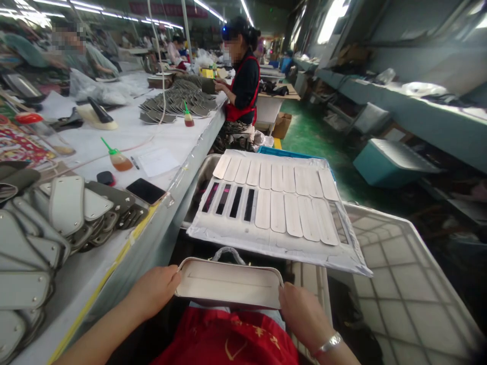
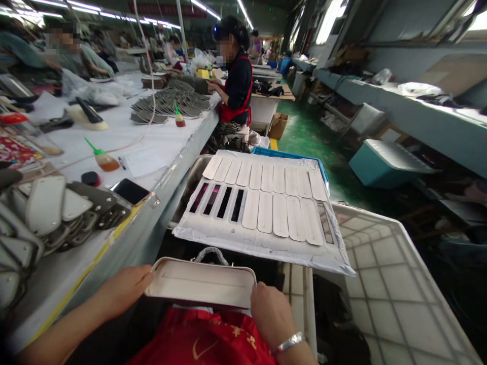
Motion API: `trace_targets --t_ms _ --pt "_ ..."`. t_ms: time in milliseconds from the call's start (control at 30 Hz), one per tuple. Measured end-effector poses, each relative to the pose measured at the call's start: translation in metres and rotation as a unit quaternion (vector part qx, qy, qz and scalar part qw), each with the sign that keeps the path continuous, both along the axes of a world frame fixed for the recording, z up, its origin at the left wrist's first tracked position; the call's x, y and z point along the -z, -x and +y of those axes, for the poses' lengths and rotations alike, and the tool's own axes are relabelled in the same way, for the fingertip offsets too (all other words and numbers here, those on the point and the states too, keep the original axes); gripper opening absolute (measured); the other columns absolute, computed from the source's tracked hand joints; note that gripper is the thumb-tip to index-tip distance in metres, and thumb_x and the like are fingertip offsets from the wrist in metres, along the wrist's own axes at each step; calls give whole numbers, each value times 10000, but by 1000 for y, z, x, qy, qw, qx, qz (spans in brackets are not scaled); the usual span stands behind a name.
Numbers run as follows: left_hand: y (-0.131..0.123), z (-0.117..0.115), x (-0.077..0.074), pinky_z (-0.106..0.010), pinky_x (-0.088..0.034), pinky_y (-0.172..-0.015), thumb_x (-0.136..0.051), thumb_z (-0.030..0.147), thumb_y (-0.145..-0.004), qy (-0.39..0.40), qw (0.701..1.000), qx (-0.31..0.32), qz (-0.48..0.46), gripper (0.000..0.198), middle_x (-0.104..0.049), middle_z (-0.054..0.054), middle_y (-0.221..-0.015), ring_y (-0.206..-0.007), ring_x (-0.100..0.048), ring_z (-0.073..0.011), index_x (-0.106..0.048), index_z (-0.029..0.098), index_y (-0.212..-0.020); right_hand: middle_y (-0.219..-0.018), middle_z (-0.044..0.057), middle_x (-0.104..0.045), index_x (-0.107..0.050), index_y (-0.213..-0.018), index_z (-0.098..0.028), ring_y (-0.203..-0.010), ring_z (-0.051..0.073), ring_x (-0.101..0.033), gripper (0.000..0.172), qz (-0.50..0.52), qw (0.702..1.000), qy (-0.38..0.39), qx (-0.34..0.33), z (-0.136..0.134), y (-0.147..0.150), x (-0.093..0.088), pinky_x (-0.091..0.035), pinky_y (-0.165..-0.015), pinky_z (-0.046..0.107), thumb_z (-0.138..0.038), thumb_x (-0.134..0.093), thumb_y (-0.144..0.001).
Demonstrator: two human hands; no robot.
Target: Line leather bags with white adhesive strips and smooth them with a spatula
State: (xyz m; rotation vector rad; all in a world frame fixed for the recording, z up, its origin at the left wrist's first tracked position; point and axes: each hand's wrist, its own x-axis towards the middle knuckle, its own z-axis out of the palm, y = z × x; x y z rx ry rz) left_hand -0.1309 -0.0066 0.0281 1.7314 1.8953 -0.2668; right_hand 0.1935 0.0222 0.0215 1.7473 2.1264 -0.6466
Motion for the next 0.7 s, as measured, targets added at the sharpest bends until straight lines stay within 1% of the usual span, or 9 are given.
trace_targets --t_ms 67,133,200,333,467,500,567,633,700 --pt "1 1 0 -314 -370 -651 -213 284 -882 3 1000 3 -2 376 -671 -103 -793 -788 -622 -241 -532 187 -708 -728 170 -659 -624 -771 -91 -700 264 -641 332 8 1000 -3 -22 0 0 -3 -389 -567 323 -150 -319 -890" --pt "2 2 1 -319 -374 -661 -211 277 -881 1 1000 5 -6 377 -672 -105 -801 -789 -622 -241 -534 186 -710 -750 174 -662 -622 -777 -87 -718 252 -641 340 23 999 -4 -22 1 0 -6 -391 -581 317 -144 -308 -894" --pt "3 2 2 -327 -377 -673 -218 273 -876 -1 1000 8 -9 372 -673 -111 -811 -798 -621 -249 -542 182 -718 -739 157 -666 -612 -759 -98 -699 224 -639 371 61 998 7 9 2 0 -8 -386 -577 298 -168 -281 -910" --pt "4 2 5 -312 -380 -673 -230 276 -875 -6 1000 10 -25 367 -669 -92 -801 -790 -615 -229 -549 185 -717 -617 99 -647 -560 -668 -138 -550 161 -602 447 129 985 42 103 1 -2 -6 -354 -524 262 -283 -232 -935" --pt "9 -1 11 -293 -369 -637 -241 293 -875 -21 998 -8 -62 359 -636 -54 -721 -712 -586 -196 -514 190 -665 -681 117 -653 -536 -644 -148 -532 161 -584 434 112 989 20 94 -1 -5 -5 -340 -522 266 -436 -331 -895" --pt "12 -1 13 -289 -368 -627 -255 314 -874 -25 996 -15 -87 357 -619 -45 -699 -694 -574 -191 -497 191 -643 -693 120 -654 -536 -647 -149 -536 163 -583 427 108 990 16 91 -1 -6 -4 -336 -522 266 -445 -343 -887" --pt "18 -3 17 -275 -373 -575 -256 402 -881 -9 985 -42 -170 386 -570 -20 -650 -636 -547 -178 -486 190 -654 -698 119 -654 -539 -652 -150 -539 160 -580 395 104 990 16 92 -1 -5 -4 -323 -516 263 -384 -331 -894" --pt "24 -6 18 -255 -371 -485 -210 522 -876 43 960 -81 -265 465 -500 10 -591 -554 -516 -165 -496 191 -719 -686 115 -653 -545 -649 -150 -547 159 -580 371 96 991 19 95 0 -4 -3 -308 -510 262 -297 -308 -894" --pt "26 -6 18 -244 -357 -424 -183 592 -858 83 944 -107 -303 515 -450 29 -547 -497 -495 -159 -492 193 -750 -673 113 -651 -552 -645 -153 -571 173 -583 369 78 993 11 86 0 -3 -2 -297 -515 268 -275 -305 -890"
